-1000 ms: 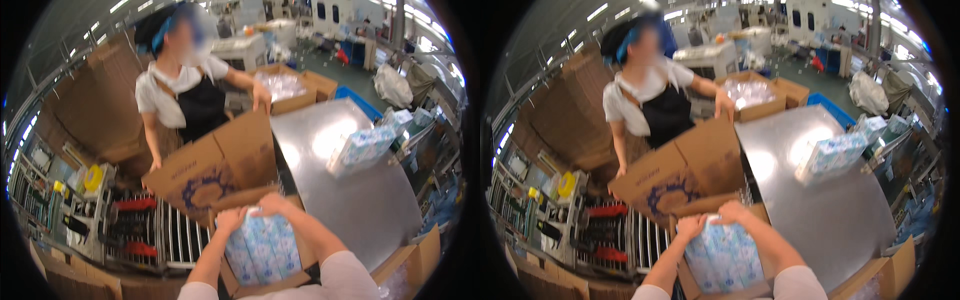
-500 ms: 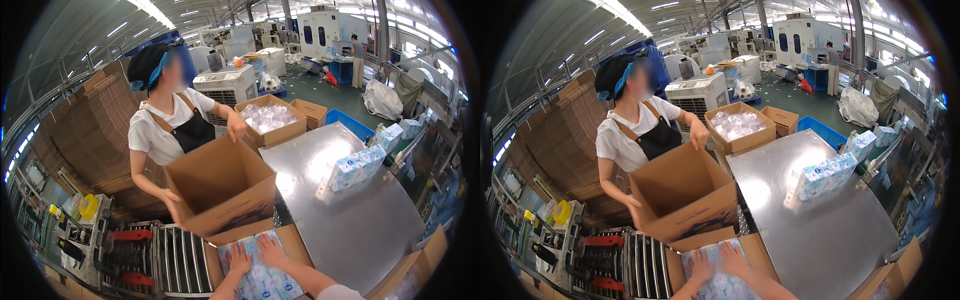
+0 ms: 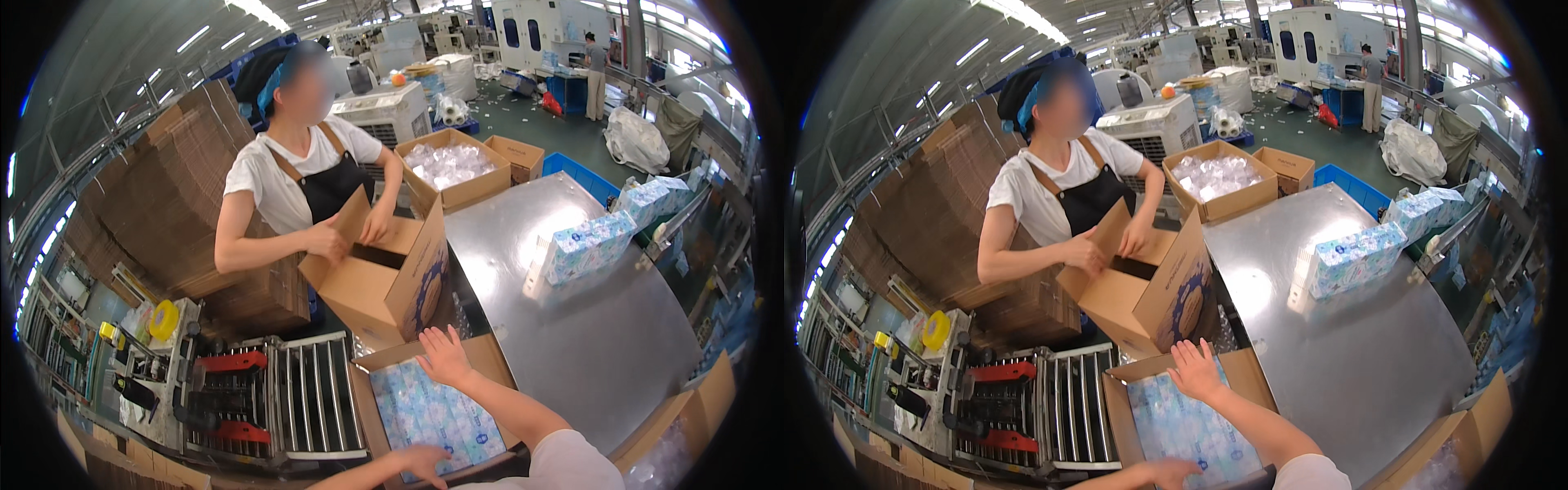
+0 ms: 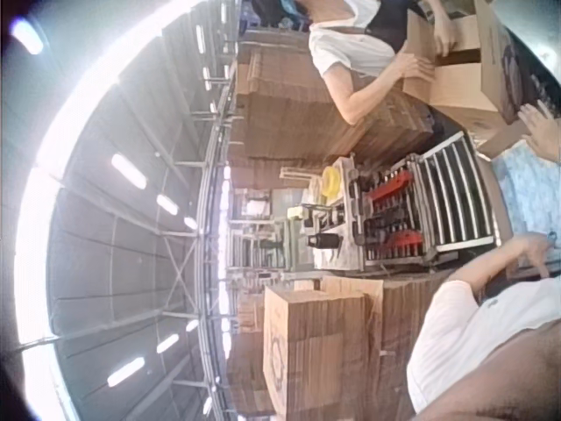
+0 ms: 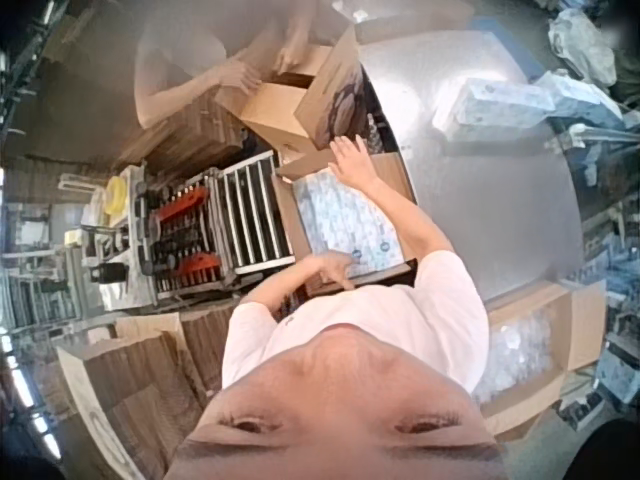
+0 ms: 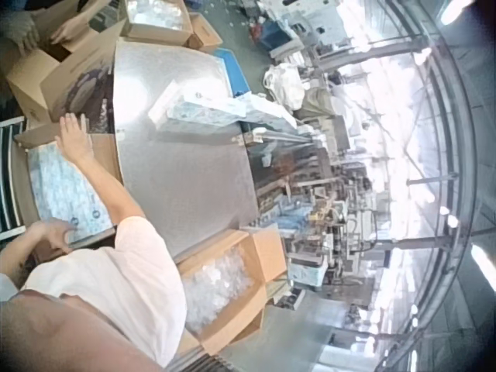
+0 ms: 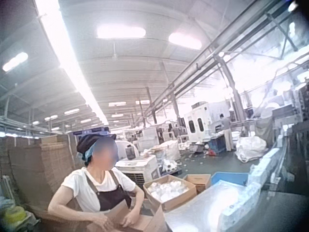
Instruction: The person places several plastic-wrapped tissue packs into cardboard boxes and puts the filled boxes onto a conveyor belt.
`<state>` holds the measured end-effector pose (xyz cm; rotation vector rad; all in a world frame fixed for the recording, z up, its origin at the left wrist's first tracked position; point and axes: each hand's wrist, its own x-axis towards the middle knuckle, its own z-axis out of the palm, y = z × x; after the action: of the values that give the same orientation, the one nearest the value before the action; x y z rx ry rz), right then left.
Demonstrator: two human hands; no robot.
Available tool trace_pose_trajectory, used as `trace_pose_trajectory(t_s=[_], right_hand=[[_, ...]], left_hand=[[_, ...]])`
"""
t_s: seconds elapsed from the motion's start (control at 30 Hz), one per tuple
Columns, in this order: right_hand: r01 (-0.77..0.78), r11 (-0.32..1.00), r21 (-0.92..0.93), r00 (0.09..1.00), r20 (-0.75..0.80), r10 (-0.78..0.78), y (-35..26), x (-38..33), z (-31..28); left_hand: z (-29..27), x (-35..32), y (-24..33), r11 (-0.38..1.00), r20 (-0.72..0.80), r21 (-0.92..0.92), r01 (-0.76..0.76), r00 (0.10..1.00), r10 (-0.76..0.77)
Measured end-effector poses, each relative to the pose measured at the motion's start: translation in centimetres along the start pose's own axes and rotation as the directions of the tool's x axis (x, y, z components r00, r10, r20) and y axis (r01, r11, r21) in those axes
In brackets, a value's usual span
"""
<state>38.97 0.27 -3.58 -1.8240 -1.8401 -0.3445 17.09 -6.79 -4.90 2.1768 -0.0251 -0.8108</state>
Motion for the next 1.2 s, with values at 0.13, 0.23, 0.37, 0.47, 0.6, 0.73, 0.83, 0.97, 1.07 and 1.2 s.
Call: trace_pose_trajectory(t_s=[0.13,0.23,0.37,0.47,0.6,0.73,0.83,0.97,1.07,1.2], right_hand=[[-0.066,0.989,0.132,0.951,0.308,0.023,-1.9,-4.2,-3.1],[-0.028,0.984,0.177,0.891,0.45,-0.056,-0.3,-9.3,-1.4],[-0.204,0.967,0.15,0.69,0.723,0.033,0.4,-9.1,-0.1],[-0.169,0.974,0.153,0.827,0.559,0.056,-2.0,-9.5,-0.3],[-0.115,0.988,0.099,0.98,0.174,0.097,-2.4,-13.0,2.6],[-0.032,0.999,-0.01,0.995,-0.098,0.031,-2.3,-13.8,3.9],[0.005,1.0,-0.011,0.989,-0.145,-0.007,-2.6,-13.5,4.5],[-0.033,0.999,0.029,0.99,-0.135,0.036,-1.9,-13.7,4.4],[-0.07,0.994,-0.079,0.997,0.001,0.071,-3.7,-13.3,2.4],[-0.262,0.964,-0.052,0.964,0.041,0.265,-7.2,-16.9,-1.5]], left_hand=[[-4.1,0.2,2.2,0.984,0.083,0.11,0.137,0.986,-0.147],[-4.5,1.3,0.6,0.936,-0.132,0.129,0.328,0.941,-0.311],[-3.7,3.3,-5.0,0.774,-0.473,0.177,0.607,0.743,-0.474],[-3.2,3.6,-4.5,0.719,-0.535,0.227,0.657,0.701,-0.472],[-5.4,-1.4,-3.9,0.937,-0.794,0.21,0.28,0.608,-0.004],[-8.7,-9.0,-7.8,0.962,-0.941,-0.229,0.148,-0.287,-0.179],[-7.3,-6.6,-13.8,0.956,-0.857,-0.272,0.112,-0.48,-0.188],[-10.6,0.3,-10.3,0.967,-0.974,-0.079,0.242,-0.226,-0.023],[-9.7,4.0,-9.0,0.907,-0.995,-0.074,0.414,-0.087,-0.042],[-8.2,6.9,-11.7,0.876,-1.0,-0.007,0.483,0.012,-0.014]])
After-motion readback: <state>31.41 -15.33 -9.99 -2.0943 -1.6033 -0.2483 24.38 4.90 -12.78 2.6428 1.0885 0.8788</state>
